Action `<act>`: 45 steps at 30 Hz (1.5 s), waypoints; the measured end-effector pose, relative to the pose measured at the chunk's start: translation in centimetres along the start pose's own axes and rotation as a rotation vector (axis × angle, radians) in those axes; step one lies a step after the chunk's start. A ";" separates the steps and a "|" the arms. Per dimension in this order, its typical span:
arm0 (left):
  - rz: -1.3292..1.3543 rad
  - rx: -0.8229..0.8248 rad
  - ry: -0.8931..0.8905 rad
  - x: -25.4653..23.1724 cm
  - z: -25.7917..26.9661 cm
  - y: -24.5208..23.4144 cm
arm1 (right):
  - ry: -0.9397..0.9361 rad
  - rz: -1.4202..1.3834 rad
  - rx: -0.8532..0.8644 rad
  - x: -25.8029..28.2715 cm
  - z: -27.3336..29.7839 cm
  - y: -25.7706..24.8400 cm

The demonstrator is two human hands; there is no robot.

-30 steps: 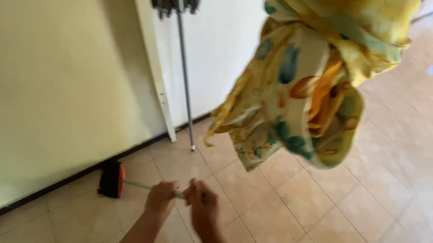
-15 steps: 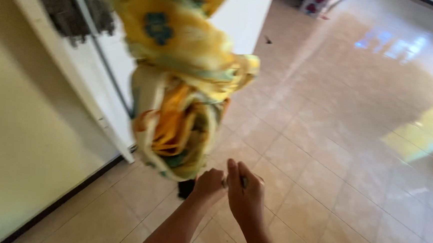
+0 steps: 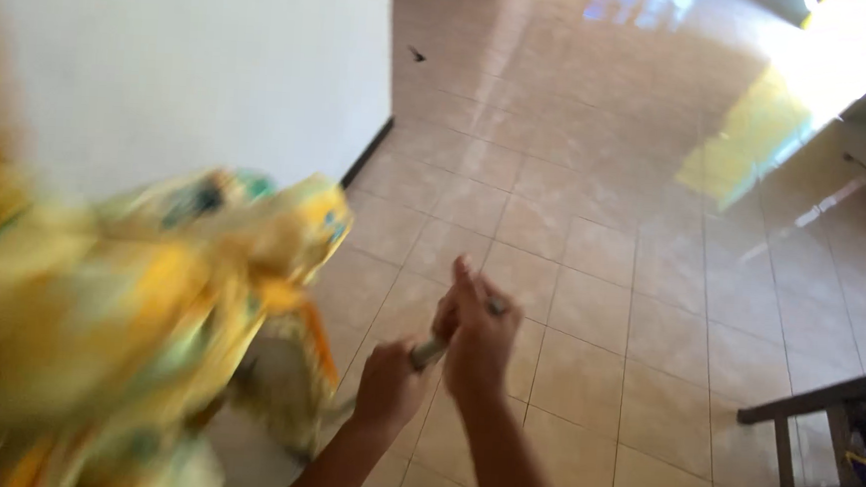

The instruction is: The person sweeps the tiled floor with a broom, moving from a bedroom corner along the walls, around a bed, and into an adjacent living area. The person sweeps near furniture and along baseboards, gathering debris into a small pile.

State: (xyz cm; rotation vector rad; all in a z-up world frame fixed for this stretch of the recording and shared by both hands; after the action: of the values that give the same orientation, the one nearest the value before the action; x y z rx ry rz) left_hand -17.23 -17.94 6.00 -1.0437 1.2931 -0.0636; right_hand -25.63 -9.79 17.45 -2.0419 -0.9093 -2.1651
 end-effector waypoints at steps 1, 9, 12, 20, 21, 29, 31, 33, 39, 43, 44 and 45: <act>-0.001 0.022 0.014 0.5 -1.2 0.0 | -0.006 -0.001 -0.025 -1.2 -0.9 0.1; 0.270 0.481 -0.186 3.0 -6.6 7.6 | -0.022 0.220 -0.215 -5.4 -6.3 -3.1; 0.215 0.443 -0.093 2.6 -9.4 9.7 | -0.148 0.291 -0.193 -3.0 -8.1 -3.0; 0.085 0.422 0.194 -0.8 -16.8 7.8 | -0.500 0.531 0.002 0.5 -11.6 0.1; 0.074 0.345 0.308 -0.9 -17.7 7.3 | -0.500 0.513 0.033 1.1 -12.3 0.8; 0.130 0.056 -0.005 0.9 -24.9 -1.7 | -0.221 -0.021 0.130 -2.6 -22.2 5.4; 0.082 -0.005 0.036 5.3 -25.9 -1.2 | -0.158 -0.068 0.114 -7.4 -24.1 6.0; 0.022 -0.069 -0.063 12.0 -25.6 0.2 | 0.063 0.021 0.004 -15.5 -24.9 5.5; -0.121 0.043 -0.539 22.5 -26.0 5.0 | 0.258 -0.042 0.287 -22.4 -26.2 5.8; -0.027 0.074 -0.448 18.2 -29.6 8.4 | 0.349 0.202 0.208 -19.9 -29.5 2.7; 0.064 0.076 -0.409 15.8 -31.0 8.9 | 0.275 0.252 0.197 -18.5 -30.3 2.1; 0.155 0.076 -0.369 13.2 -32.4 9.3 | 0.201 0.302 0.186 -17.0 -31.1 1.7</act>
State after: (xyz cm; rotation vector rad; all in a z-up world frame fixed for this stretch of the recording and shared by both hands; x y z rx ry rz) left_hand -43.29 -39.43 -7.07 -0.8407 1.0216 0.1884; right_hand -50.71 -30.56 3.43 -1.7121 -0.6973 -1.9971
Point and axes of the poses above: each hand's wrist, its own z-axis away from the middle knuckle, its own y-axis out of the palm, x = y × z, the point moved 6 cm from there along -z, towards the middle knuckle, and after that the axes turned 3 degrees about x, right-handed, at the moved point
